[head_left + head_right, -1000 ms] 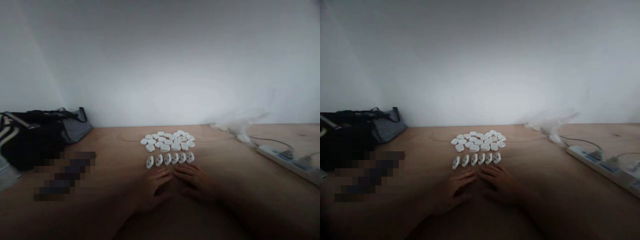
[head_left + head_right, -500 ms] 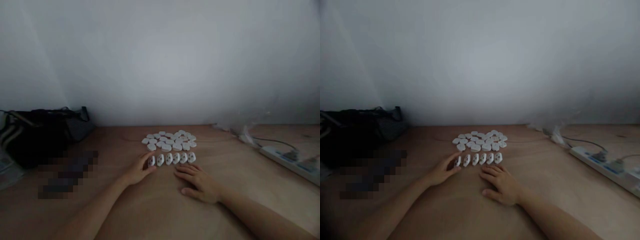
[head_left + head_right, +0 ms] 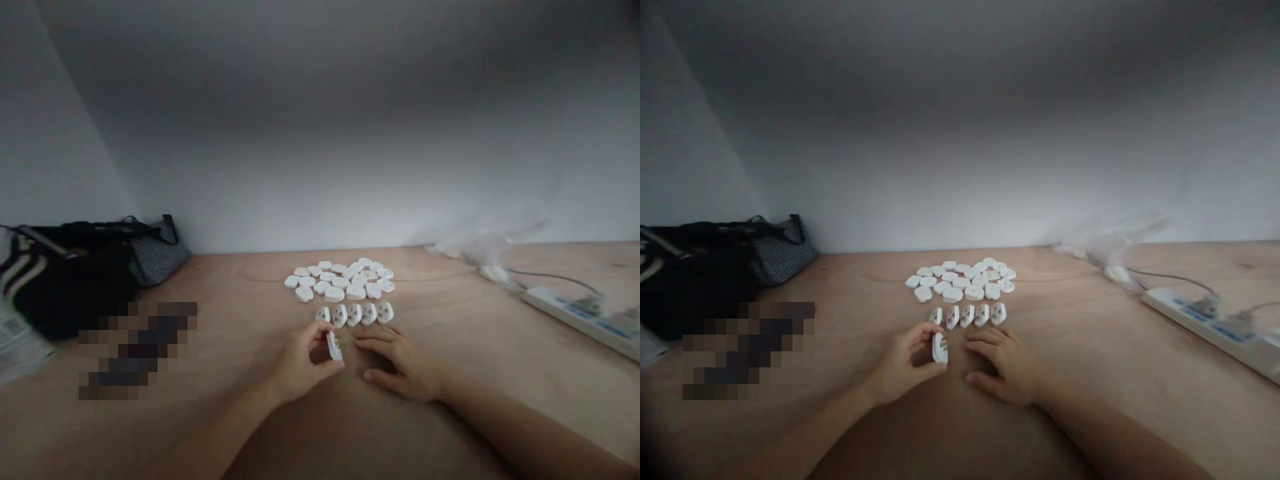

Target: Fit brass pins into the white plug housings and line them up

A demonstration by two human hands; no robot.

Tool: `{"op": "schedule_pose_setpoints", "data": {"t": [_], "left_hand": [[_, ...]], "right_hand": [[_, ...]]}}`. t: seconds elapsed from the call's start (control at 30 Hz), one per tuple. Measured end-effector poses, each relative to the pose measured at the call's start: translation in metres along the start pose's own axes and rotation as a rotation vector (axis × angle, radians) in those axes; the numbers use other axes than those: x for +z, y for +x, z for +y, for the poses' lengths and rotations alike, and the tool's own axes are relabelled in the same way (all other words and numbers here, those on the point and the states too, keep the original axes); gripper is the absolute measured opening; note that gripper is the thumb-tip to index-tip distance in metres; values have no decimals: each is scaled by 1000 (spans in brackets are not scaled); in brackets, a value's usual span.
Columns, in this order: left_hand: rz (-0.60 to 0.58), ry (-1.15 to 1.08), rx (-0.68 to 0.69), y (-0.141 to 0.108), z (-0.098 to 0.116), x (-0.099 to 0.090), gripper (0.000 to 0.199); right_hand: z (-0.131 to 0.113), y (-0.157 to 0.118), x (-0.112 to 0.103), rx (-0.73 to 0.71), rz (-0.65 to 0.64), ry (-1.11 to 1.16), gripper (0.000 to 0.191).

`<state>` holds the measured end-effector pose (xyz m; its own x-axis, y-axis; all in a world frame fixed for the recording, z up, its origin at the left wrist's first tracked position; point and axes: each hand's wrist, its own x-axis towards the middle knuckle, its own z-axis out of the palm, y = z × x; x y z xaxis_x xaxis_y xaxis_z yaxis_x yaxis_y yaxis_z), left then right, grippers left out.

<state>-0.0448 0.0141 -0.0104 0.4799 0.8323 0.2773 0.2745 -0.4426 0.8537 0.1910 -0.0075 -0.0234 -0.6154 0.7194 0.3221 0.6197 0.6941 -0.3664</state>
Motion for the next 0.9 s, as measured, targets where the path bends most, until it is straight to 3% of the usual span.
{"op": "schedule_pose_setpoints", "data": {"t": [0.17, 0.33, 0.47, 0.63, 0.77, 0.9], "left_hand": [[5, -126, -21, 4, -2, 20, 41], [-18, -174, -24, 7, -6, 20, 44], [-24, -146, -10, 7, -4, 19, 46], [-37, -115, -11, 5, -2, 18, 45], [120, 15, 34, 5, -2, 13, 47], [276, -64, 57, 11, -10, -8, 39]], "right_hand": [[2, -1, 5, 31, 108, 64, 50], [-2, -1, 2, 4, 151, 76, 58], [-5, 0, 0, -98, 138, 43, 56], [-5, -1, 0, -97, 153, 37, 56], [-4, -3, 2, -66, 155, 68, 55], [-1, -4, 3, -35, 121, 93, 50]]}}
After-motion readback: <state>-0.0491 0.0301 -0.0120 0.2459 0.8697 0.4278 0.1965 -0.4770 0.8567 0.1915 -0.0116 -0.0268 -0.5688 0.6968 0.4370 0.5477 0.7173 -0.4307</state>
